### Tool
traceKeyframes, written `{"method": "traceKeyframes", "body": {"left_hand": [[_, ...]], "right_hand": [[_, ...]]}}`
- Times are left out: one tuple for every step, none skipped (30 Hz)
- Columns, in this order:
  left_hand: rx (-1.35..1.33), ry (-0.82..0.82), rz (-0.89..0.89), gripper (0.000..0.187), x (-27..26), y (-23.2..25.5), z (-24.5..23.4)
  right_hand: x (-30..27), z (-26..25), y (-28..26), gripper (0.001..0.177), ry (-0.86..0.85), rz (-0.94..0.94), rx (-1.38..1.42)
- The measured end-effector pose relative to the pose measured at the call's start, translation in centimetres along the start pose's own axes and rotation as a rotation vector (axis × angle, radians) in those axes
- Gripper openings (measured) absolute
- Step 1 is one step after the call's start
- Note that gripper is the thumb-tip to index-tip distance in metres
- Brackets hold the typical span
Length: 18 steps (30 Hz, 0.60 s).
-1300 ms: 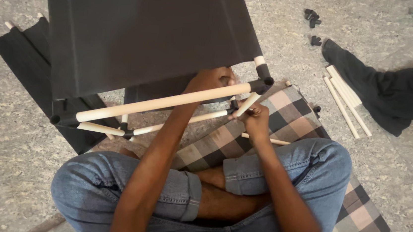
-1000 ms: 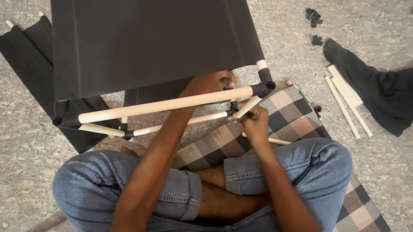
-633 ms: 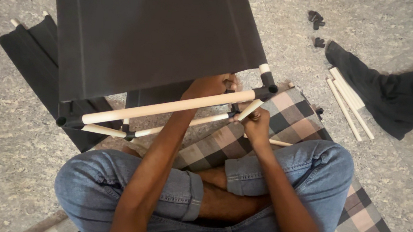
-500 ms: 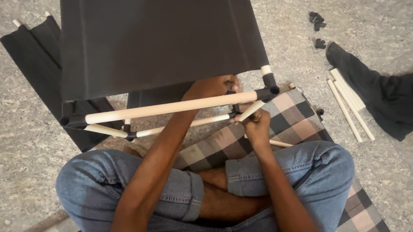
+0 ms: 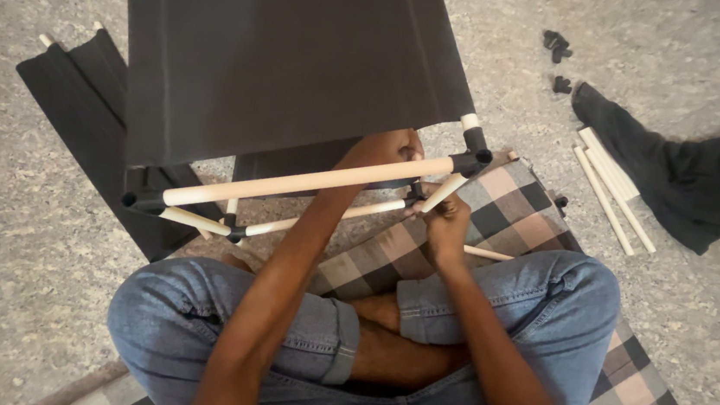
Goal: The person assembles a small folding chair by connecting wooden dowels with black plastic connectors and attaching a black fabric seat. They work on the floor, inserting dowels into the fabric sleeves and securing joints to form the frame.
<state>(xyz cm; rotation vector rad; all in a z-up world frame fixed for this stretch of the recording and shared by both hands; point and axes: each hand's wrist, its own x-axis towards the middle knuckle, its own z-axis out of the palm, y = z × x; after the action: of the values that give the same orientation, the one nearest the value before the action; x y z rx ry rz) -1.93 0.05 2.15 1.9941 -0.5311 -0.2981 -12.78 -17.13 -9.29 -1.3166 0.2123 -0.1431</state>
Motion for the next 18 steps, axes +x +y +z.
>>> {"method": "traceKeyframes", "body": {"left_hand": [[0.003, 0.004, 0.007, 0.014, 0.3, 0.0, 0.1], [0.006, 0.005, 0.011, 0.014, 0.3, -0.1, 0.4], [0.008, 0.009, 0.014, 0.015, 0.2, -0.2, 0.6], [0.013, 0.014, 0.023, 0.015, 0.3, -0.5, 0.5], [0.024, 0.029, 0.032, 0.015, 0.3, -0.8, 0.3], [0.049, 0.067, 0.043, 0.015, 0.1, -1.4, -0.1], [0.054, 0.102, 0.059, 0.015, 0.2, -2.1, -1.0], [0.211, 0.297, 0.072, 0.015, -0.5, -3.3, -2.1], [0.357, 0.472, 0.055, 0.015, -1.6, -4.7, -3.5], [0.488, 0.629, 0.026, 0.016, -2.6, -6.2, -5.1], [0.536, 0.679, -0.072, 0.016, -3.5, -7.8, -6.6], [0.579, 0.714, -0.173, 0.016, -4.4, -9.5, -8.3], [0.609, 0.734, -0.266, 0.016, -4.8, -11.0, -9.6], [0.599, 0.724, -0.311, 0.016, -5.1, -12.5, -10.7], [0.602, 0.716, -0.352, 0.016, -5.3, -13.8, -11.7], [0.589, 0.701, -0.387, 0.017, -5.2, -14.9, -12.4], [0.587, 0.686, -0.397, 0.017, -5.3, -15.9, -12.9], [0.577, 0.672, -0.407, 0.017, -5.2, -16.7, -13.0]], "right_hand": [[0.2, -0.2, 0.1, 0.031, -0.039, -0.038, -0.01], [0.1, -0.4, 0.1, 0.029, -0.081, -0.069, -0.019], [0.0, -0.6, 0.1, 0.027, -0.123, -0.101, -0.028], [0.2, -0.7, 0.0, 0.028, -0.127, -0.08, -0.048], [0.2, -0.8, -0.2, 0.029, -0.13, -0.059, -0.068], [0.4, -0.9, -0.5, 0.03, -0.136, -0.04, -0.09], [0.5, -0.8, -0.9, 0.03, -0.156, -0.042, -0.064], [0.3, -0.8, -1.2, 0.031, -0.172, -0.039, -0.038], [0.1, -0.8, -1.5, 0.032, -0.187, -0.036, -0.012], [0.2, -0.7, -1.9, 0.029, -0.176, 0.003, 0.02], [0.3, -0.6, -2.4, 0.026, -0.164, 0.043, 0.052], [0.3, -0.3, -2.7, 0.025, -0.15, 0.083, 0.088], [0.4, -0.1, -3.1, 0.028, -0.138, 0.095, 0.094], [0.5, 0.2, -3.3, 0.031, -0.126, 0.111, 0.104], [0.6, 0.5, -3.5, 0.035, -0.115, 0.126, 0.113], [0.7, 0.6, -3.6, 0.035, -0.129, 0.132, 0.102], [0.8, 0.7, -3.6, 0.035, -0.143, 0.138, 0.091], [0.8, 0.7, -3.6, 0.035, -0.158, 0.143, 0.078]]}}
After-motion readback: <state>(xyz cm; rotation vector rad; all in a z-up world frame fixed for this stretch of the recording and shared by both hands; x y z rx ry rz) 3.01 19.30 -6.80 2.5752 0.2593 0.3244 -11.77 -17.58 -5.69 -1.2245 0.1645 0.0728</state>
